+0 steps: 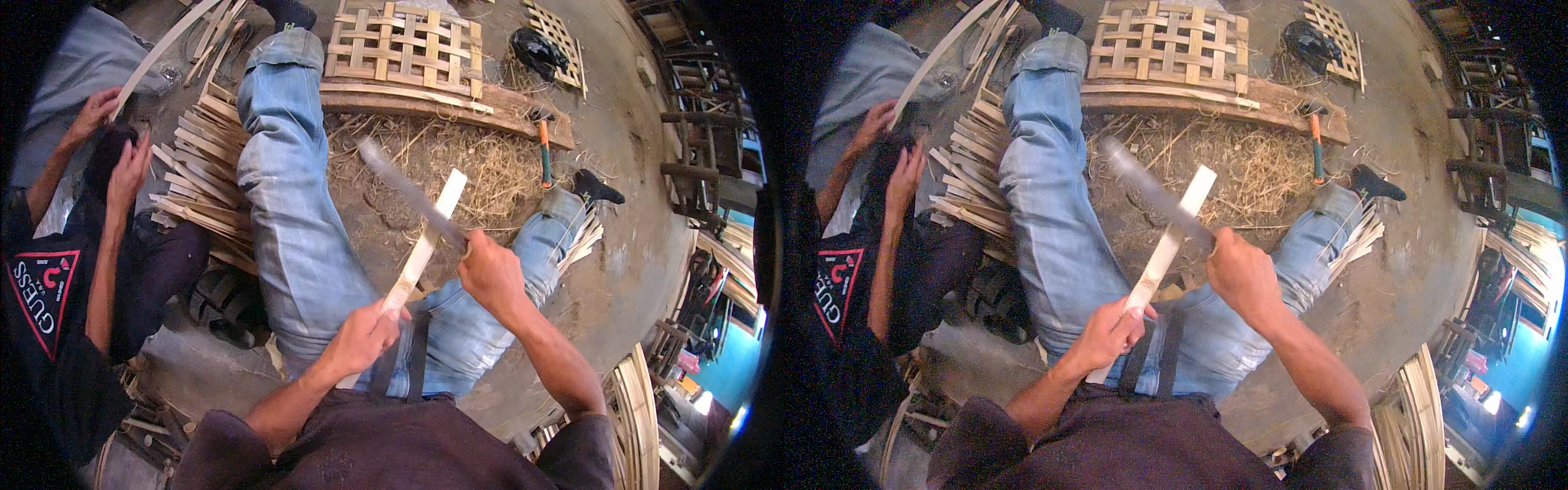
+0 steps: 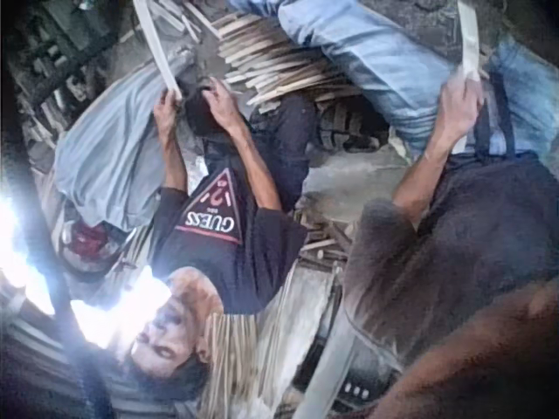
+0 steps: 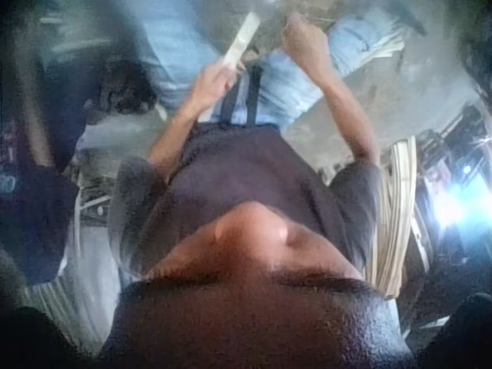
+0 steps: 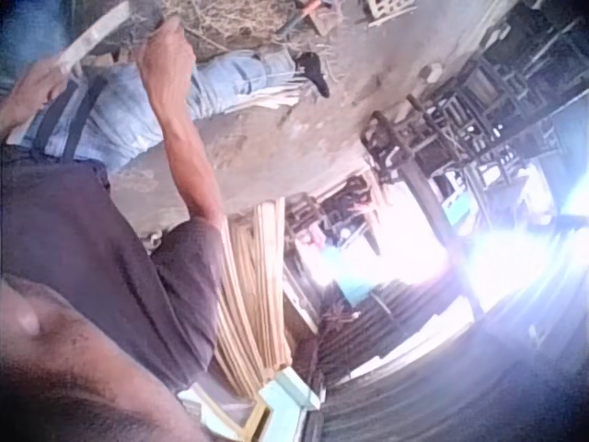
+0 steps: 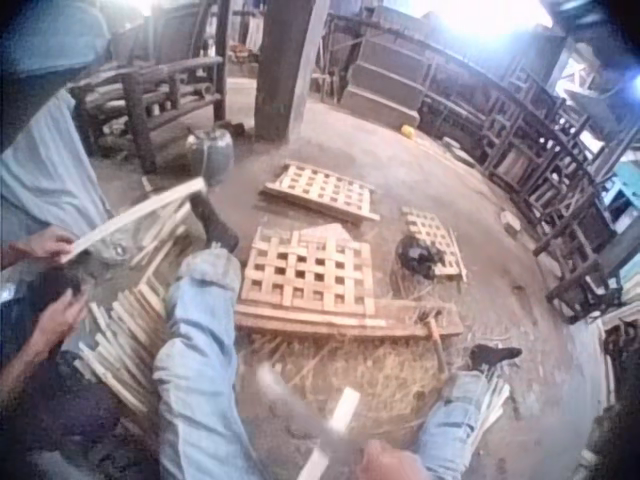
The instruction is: The person sits on the floor and uses a knife to shave and shape a thin wooden stick, repeatedly scraping along its length. The person occasionally pauses to inspect the stick and then resumes shaving. Finished sticks are placed on a pile to the left.
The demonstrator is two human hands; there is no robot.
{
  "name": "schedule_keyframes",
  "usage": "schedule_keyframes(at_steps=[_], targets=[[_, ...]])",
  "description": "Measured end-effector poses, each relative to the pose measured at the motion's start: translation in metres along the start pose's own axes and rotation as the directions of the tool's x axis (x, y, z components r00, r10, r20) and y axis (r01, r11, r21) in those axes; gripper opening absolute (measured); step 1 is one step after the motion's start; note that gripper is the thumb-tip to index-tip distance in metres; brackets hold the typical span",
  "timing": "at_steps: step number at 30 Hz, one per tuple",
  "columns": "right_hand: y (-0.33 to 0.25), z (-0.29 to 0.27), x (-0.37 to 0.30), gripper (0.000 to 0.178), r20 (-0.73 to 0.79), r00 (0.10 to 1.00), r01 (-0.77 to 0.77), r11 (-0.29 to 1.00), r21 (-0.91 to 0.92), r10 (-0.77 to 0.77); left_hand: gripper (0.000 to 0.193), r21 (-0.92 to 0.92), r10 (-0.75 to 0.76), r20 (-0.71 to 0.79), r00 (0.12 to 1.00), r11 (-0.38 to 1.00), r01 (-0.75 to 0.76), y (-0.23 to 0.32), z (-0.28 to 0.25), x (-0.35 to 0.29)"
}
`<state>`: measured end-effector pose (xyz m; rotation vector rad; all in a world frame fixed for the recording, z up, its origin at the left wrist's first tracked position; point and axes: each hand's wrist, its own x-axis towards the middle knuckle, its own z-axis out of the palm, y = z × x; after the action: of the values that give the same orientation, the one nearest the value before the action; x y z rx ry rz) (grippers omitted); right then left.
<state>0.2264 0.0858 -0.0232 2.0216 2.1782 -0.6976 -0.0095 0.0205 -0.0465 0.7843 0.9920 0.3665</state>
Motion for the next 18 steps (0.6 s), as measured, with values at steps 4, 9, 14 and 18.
schedule_keyframes(at_steps=[4, 9, 14, 18], targets=[[-0.007, -0.003, -0.015, 0.017, -0.003, 0.992, 0.128, 0.991, -0.024, -0.129, 0.027, 0.06, 0.059, -0.019, 0.998, 0.997, -0.058, 0.003, 0.001, 0.001], [0.019, -0.009, 0.002, 0.015, -0.079, 0.997, 0.008, 0.996, -0.084, -0.015, 0.028, 0.094, 0.068, 0.009, 0.998, 0.993, -0.068, 0.003, 0.001, -0.003], [0.07, -0.045, 0.031, 0.021, -0.175, 0.963, -0.206, 0.978, 0.013, 0.205, 0.029, 0.029, 0.057, 0.065, 0.996, 0.998, -0.059, 0.005, -0.005, -0.02], [0.033, -0.023, -0.008, 0.015, -0.061, 0.996, -0.072, 0.997, 0.005, 0.072, 0.03, 0.002, -0.018, 0.107, 0.994, 1.0, 0.018, 0.01, -0.011, -0.014]])
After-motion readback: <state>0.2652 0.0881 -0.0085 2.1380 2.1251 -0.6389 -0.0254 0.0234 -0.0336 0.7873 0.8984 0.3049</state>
